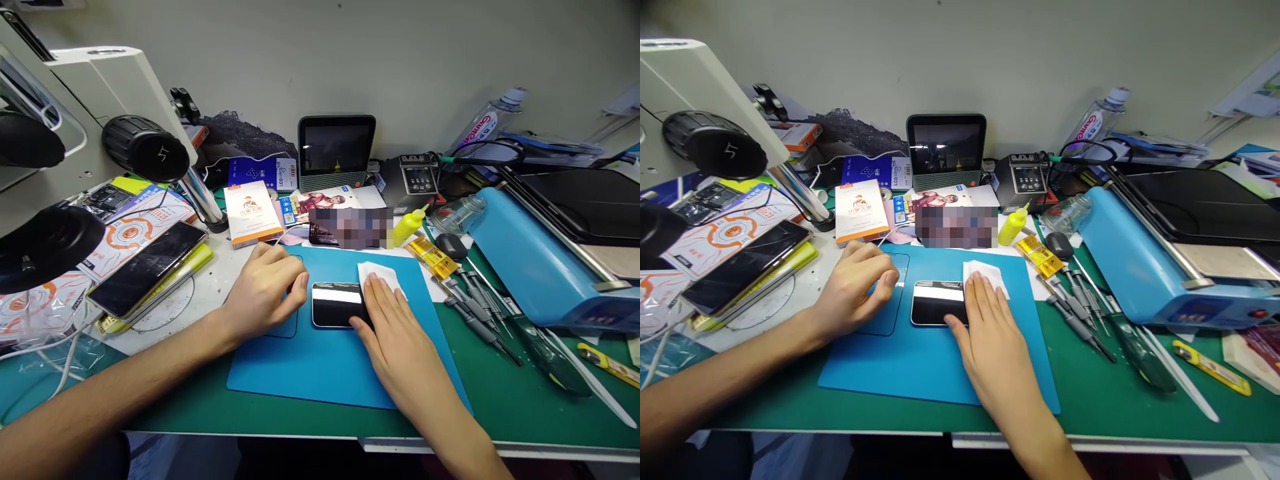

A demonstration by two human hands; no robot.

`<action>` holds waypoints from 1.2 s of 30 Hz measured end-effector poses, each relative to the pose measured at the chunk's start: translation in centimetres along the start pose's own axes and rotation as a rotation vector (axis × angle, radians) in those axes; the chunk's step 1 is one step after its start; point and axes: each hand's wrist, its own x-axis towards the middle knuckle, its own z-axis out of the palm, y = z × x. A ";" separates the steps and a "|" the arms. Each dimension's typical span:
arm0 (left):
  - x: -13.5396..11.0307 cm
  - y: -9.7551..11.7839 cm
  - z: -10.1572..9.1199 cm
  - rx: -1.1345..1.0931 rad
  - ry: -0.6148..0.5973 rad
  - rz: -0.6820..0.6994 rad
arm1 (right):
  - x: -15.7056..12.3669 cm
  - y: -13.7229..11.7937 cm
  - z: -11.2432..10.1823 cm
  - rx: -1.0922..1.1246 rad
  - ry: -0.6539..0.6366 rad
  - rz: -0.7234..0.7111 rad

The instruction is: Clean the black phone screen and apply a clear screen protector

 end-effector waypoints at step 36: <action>0.0 0.1 0.0 0.001 -0.009 0.000 | -4.6 -0.5 -0.4 -0.050 0.064 -0.013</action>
